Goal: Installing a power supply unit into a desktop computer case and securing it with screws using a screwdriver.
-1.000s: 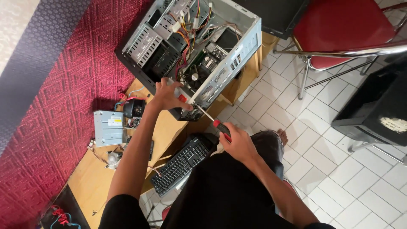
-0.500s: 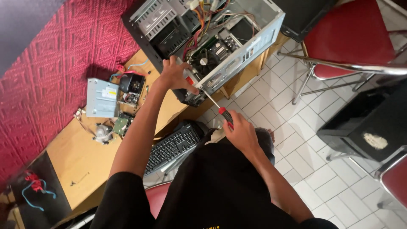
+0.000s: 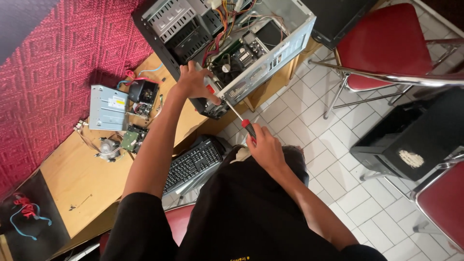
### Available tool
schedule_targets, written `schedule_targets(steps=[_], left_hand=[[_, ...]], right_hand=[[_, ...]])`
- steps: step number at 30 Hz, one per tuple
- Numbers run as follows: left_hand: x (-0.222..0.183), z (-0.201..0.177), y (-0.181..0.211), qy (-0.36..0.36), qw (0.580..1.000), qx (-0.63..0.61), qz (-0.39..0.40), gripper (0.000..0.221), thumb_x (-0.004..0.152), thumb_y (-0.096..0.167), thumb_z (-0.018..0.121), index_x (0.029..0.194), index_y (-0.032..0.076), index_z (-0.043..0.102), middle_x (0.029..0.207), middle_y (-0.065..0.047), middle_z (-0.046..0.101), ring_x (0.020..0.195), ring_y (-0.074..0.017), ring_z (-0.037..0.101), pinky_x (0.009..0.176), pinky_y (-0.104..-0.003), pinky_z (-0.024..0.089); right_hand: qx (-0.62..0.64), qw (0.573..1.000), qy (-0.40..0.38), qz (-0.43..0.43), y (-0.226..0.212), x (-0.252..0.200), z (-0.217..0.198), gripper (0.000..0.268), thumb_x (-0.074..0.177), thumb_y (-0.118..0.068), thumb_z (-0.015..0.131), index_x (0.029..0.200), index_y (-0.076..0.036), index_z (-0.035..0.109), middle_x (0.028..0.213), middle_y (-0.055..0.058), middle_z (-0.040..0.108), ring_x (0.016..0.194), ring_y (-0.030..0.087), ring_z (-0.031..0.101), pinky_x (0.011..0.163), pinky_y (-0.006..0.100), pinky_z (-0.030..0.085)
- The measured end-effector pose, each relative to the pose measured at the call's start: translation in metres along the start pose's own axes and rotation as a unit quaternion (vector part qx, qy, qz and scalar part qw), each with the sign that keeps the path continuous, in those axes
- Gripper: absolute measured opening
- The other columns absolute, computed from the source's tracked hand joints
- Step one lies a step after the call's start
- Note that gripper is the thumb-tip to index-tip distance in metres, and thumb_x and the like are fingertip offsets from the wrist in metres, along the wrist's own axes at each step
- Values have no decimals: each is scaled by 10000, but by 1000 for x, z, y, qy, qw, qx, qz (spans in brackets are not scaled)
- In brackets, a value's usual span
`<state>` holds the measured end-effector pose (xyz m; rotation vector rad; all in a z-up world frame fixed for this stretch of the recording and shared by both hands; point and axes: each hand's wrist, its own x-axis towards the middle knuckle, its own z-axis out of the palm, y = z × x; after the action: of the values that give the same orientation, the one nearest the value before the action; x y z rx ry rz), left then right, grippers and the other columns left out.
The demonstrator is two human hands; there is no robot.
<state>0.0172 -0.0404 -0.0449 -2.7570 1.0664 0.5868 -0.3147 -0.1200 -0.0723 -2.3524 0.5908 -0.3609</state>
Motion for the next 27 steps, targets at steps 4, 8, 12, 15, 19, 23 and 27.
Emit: schedule_targets(steps=[4, 8, 12, 15, 19, 23, 27], left_hand=[[-2, -3, 1, -3, 1000, -14, -5, 1194, 203, 832, 876, 1282, 374, 651, 1463, -172, 381, 1300, -462, 484, 1223, -503, 193], [-2, -4, 3, -7, 1000, -18, -2, 1210, 196, 838, 877, 1287, 368, 651, 1480, -171, 372, 1308, -465, 480, 1234, -518, 183], [-5, -5, 3, -8, 1000, -26, 1, 1197, 213, 828, 888, 1285, 347, 655, 1471, -192, 369, 1300, -489, 479, 1246, -548, 166], [-5, -6, 2, -5, 999, -33, 1, 1194, 215, 820, 894, 1282, 340, 657, 1476, -196, 365, 1305, -493, 477, 1249, -555, 162], [-4, -7, 5, -12, 1000, -25, -2, 1192, 222, 807, 896, 1293, 344, 648, 1487, -183, 359, 1320, -483, 470, 1258, -550, 151], [-5, -9, 4, -12, 1000, -22, 10, 1190, 229, 815, 896, 1290, 336, 650, 1487, -197, 345, 1315, -495, 465, 1255, -574, 153], [-10, -10, 5, -1, 999, -44, 12, 1162, 274, 793, 910, 1295, 298, 660, 1457, -234, 355, 1281, -521, 477, 1247, -599, 156]], right_hand=[[150, 981, -69, 104, 2, 1, 3, 284, 959, -309, 614, 1172, -121, 608, 776, 146, 622, 703, 403, 708, 567, 468, 528], [211, 962, -75, 156, 5, 3, 5, 308, 921, -316, 666, 1163, -127, 640, 731, 101, 645, 670, 291, 683, 575, 395, 522], [158, 975, -84, 129, -8, 6, -10, 316, 940, -325, 653, 1185, -127, 637, 802, 179, 681, 737, 347, 713, 602, 426, 537], [177, 970, -90, 137, -8, 9, -7, 321, 944, -312, 657, 1195, -115, 630, 800, 177, 689, 699, 331, 694, 559, 412, 520], [599, 709, -174, 329, -13, 19, -17, 168, 969, -183, 585, 1113, -96, 573, 842, 73, 564, 464, 73, 414, 317, 160, 271], [633, 695, -142, 310, -7, 9, -9, 370, 900, -4, 567, 1171, -166, 374, 940, 28, 345, 614, 127, 502, 395, 172, 322], [493, 828, -73, 256, 3, -1, 7, 327, 898, -129, 729, 1149, -74, 529, 1069, 91, 542, 688, 174, 679, 500, 232, 531]])
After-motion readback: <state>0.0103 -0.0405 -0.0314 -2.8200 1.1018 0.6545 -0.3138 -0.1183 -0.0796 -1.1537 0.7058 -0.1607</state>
